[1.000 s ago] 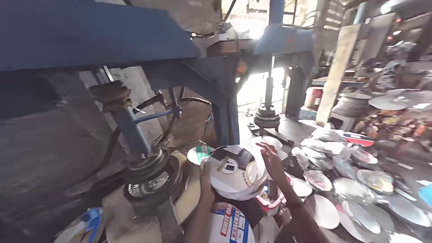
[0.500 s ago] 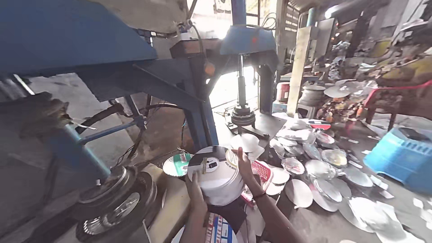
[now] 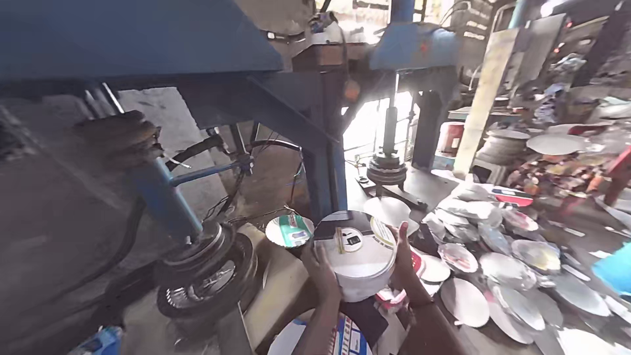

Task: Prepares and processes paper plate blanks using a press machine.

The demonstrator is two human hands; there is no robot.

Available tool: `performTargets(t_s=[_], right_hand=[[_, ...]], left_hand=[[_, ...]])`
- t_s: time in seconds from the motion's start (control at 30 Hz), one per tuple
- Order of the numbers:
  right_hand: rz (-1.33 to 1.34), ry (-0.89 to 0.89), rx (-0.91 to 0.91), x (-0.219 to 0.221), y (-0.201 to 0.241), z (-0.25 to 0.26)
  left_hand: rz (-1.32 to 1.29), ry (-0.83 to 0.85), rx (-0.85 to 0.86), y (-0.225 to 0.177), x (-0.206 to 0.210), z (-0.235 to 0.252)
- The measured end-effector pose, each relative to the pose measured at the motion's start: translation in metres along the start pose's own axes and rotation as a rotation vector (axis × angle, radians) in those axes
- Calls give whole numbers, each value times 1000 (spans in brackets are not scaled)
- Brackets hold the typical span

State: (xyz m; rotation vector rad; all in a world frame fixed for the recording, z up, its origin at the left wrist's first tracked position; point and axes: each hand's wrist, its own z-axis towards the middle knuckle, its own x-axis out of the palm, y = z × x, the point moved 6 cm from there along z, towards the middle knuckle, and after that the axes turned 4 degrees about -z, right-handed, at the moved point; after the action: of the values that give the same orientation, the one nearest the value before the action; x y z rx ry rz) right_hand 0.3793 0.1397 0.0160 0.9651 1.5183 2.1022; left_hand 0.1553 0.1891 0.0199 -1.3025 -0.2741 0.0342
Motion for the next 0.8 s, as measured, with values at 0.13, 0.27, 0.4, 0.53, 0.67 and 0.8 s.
performTargets(t_s=[0.13,0.27,0.4,0.53,0.67,0.8], right_hand=[[-163,-122,41,2,-3,5],[-270,-184,27,5,-6,8],[-304,-183,31,0,-14,11],[-225,-184,-76,-7,-12,-2],[-131,-233,-77,-32,-14,-56],[-299,202,-174,-29,-17,-136]], left_hand=[[-54,15,48,9,8,19],[-104,16,30,10,8,26],[-80,39,44,15,9,27],[-120,80,-68,12,-3,18],[-181,166,-56,-32,-60,-23],[-178,240,64,-75,-161,-72]])
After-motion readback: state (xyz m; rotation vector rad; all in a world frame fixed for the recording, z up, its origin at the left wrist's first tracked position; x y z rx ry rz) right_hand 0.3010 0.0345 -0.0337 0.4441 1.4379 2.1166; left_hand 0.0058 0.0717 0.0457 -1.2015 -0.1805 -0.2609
